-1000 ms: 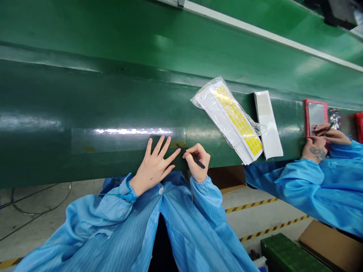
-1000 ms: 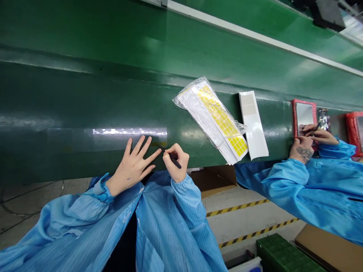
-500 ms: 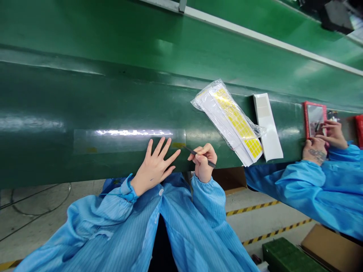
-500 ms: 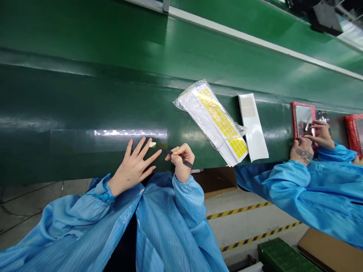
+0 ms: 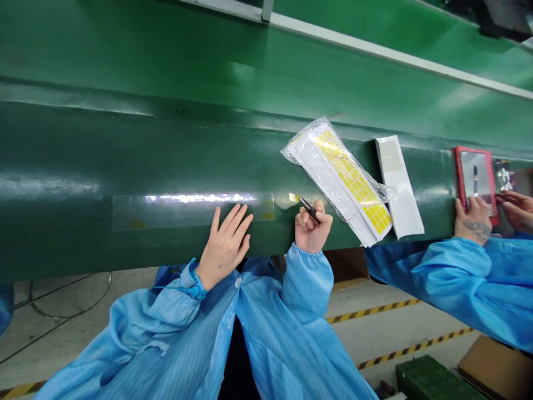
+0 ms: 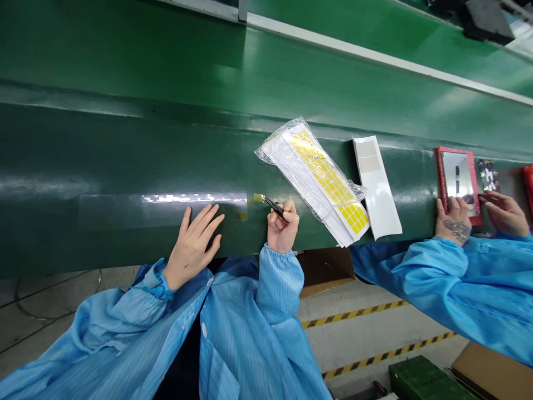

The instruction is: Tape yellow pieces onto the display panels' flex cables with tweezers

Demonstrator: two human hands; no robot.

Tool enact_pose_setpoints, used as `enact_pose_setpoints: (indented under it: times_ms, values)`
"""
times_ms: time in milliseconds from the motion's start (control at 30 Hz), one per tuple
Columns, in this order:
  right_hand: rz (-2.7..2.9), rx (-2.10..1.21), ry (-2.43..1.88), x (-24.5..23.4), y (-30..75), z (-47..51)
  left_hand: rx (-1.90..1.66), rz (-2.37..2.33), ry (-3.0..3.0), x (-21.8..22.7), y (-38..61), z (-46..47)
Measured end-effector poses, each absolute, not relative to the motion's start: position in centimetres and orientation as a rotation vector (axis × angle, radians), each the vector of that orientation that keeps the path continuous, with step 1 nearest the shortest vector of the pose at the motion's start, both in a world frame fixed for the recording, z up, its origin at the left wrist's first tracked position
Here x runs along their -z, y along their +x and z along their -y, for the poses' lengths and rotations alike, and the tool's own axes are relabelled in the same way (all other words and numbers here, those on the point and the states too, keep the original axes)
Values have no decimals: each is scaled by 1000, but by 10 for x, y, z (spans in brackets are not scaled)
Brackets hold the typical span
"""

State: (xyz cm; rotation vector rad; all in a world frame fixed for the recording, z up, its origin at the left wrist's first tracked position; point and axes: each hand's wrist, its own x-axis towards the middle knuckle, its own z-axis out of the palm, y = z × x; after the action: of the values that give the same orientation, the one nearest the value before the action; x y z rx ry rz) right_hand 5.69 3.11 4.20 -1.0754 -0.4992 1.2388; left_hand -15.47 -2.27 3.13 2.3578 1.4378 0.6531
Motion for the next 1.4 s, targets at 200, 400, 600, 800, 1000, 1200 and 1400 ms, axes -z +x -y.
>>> enact_pose_setpoints:
  times_ms: [200, 400, 600, 800, 1000, 1200, 1400]
  values:
    - [479, -1271, -1064, -43, 55, -32, -679, -1425, 2384, -31, -154, 24]
    - [469, -1252, -1096, -45, 55, -33, -726, -1413, 2370, -29, -154, 24]
    - [468, -1257, -1087, -46, 54, -34, -778, -1395, 2343, -30, -153, 24]
    - [485, -1268, -1057, -44, 56, -33, -815, -1324, 2309, -30, -156, 24]
    - [488, -1266, -1051, -44, 55, -32, -746, -1285, 2343, -33, -158, 25]
    - [519, -1266, -1082, -44, 56, -33, -373, -1178, 2522, -35, -143, 13]
    - [527, -1265, -1082, -44, 56, -33, -311, -994, 2610, -30, -121, -2]
